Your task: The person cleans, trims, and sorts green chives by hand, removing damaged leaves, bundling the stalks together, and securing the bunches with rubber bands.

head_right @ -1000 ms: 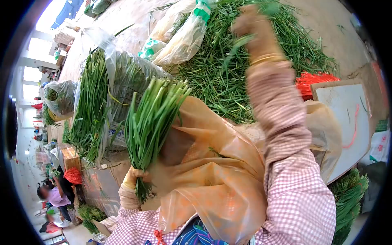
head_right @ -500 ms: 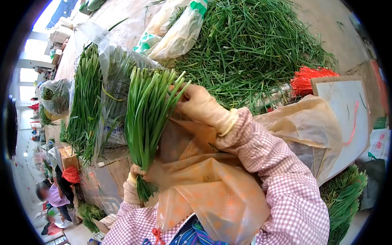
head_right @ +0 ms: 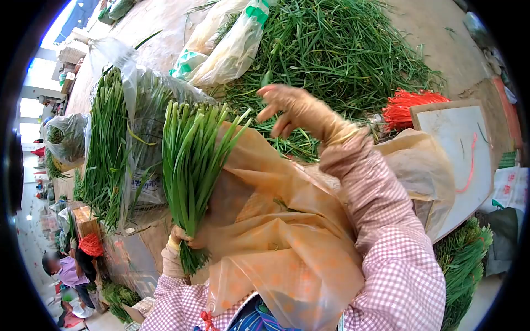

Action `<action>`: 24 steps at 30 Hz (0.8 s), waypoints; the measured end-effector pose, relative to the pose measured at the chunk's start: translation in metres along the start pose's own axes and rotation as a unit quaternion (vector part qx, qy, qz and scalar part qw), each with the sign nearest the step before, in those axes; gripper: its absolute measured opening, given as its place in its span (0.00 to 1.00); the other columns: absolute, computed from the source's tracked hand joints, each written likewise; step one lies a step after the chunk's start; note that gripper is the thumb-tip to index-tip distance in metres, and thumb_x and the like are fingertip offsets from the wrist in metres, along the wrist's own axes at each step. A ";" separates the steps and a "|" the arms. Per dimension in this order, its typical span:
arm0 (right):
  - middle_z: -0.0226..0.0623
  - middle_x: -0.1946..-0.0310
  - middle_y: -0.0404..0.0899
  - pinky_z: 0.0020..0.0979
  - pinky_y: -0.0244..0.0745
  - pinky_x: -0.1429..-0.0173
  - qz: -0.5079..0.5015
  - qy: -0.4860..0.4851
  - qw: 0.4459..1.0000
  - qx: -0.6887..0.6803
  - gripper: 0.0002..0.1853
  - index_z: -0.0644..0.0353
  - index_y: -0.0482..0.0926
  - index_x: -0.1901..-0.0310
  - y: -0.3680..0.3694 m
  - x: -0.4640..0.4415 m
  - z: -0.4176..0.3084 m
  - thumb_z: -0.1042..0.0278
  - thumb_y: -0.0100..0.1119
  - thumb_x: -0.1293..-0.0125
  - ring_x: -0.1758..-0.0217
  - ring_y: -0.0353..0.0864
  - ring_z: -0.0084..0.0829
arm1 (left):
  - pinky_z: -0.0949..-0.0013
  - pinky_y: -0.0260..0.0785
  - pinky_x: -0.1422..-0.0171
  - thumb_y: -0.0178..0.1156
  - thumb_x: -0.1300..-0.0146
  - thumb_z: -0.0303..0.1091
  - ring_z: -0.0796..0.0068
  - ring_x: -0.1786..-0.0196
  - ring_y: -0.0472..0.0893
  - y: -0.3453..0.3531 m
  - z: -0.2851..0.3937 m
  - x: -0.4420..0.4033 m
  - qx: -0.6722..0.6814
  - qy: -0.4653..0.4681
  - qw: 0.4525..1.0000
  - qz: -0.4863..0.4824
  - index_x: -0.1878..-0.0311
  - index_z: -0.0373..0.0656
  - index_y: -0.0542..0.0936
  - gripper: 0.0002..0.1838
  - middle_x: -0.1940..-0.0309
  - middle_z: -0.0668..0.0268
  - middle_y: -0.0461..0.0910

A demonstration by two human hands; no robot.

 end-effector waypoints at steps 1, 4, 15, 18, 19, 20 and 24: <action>0.35 0.68 0.82 0.23 0.74 0.74 -0.026 -0.002 0.999 -0.040 0.22 0.60 0.74 0.44 0.020 0.003 -0.001 0.51 0.56 0.30 0.78 0.79 0.24 | 0.73 0.62 0.68 0.68 0.46 0.28 0.77 0.71 0.69 0.002 0.001 0.000 -0.006 -0.002 1.000 0.001 0.55 0.39 0.75 0.16 0.72 0.68 0.72; 0.30 0.83 0.77 0.21 0.68 0.79 0.047 -0.076 0.996 0.025 0.11 0.61 0.81 0.64 0.030 -0.013 0.011 0.61 0.59 0.31 0.85 0.72 0.20 | 0.72 0.65 0.65 0.68 0.46 0.26 0.75 0.68 0.71 0.005 0.004 0.001 -0.040 0.001 0.999 0.017 0.53 0.39 0.75 0.17 0.69 0.67 0.74; 0.34 0.70 0.80 0.28 0.79 0.65 0.495 -0.206 0.844 0.008 0.11 0.61 0.77 0.51 -0.190 0.006 0.010 0.73 0.60 0.34 0.72 0.79 0.26 | 0.67 0.72 0.46 0.68 0.47 0.20 0.70 0.49 0.78 0.039 0.036 0.016 -0.539 0.070 0.822 0.169 0.43 0.42 0.77 0.26 0.51 0.65 0.80; 0.34 0.57 0.81 0.26 0.75 0.46 0.402 -0.256 0.835 0.277 0.18 0.62 0.76 0.45 -0.138 0.019 -0.014 0.69 0.63 0.35 0.54 0.79 0.25 | 0.67 0.69 0.41 0.67 0.48 0.20 0.69 0.47 0.77 0.050 0.039 0.012 -0.567 0.094 0.804 0.156 0.43 0.42 0.77 0.26 0.49 0.64 0.80; 0.34 0.53 0.81 0.24 0.73 0.44 0.328 -0.317 0.847 0.271 0.19 0.62 0.76 0.45 -0.076 0.032 -0.039 0.67 0.65 0.35 0.52 0.78 0.23 | 0.68 0.70 0.42 0.67 0.48 0.20 0.68 0.47 0.78 0.047 0.037 0.012 -0.550 0.050 0.815 0.174 0.43 0.42 0.77 0.26 0.49 0.63 0.80; 0.34 0.55 0.82 0.25 0.74 0.47 0.267 -0.320 0.862 0.289 0.14 0.61 0.79 0.50 -0.036 0.038 -0.053 0.65 0.64 0.35 0.53 0.78 0.24 | 0.67 0.70 0.41 0.67 0.47 0.21 0.67 0.47 0.78 0.053 0.040 0.009 -0.654 0.083 0.742 0.122 0.43 0.42 0.77 0.26 0.49 0.63 0.80; 0.40 0.57 0.81 0.41 0.67 0.38 0.121 -0.355 0.654 0.657 0.13 0.57 0.83 0.60 0.070 0.041 -0.061 0.56 0.63 0.38 0.49 0.78 0.40 | 0.66 0.71 0.43 0.67 0.46 0.22 0.67 0.48 0.79 0.056 0.036 0.010 -0.618 0.165 0.757 0.133 0.46 0.42 0.79 0.22 0.50 0.63 0.81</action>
Point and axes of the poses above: each hand's wrist, its own x-axis away from the middle knuckle, its own y-axis out of the palm, z = x × y, the point moved 5 cm from there along -x, towards the middle knuckle
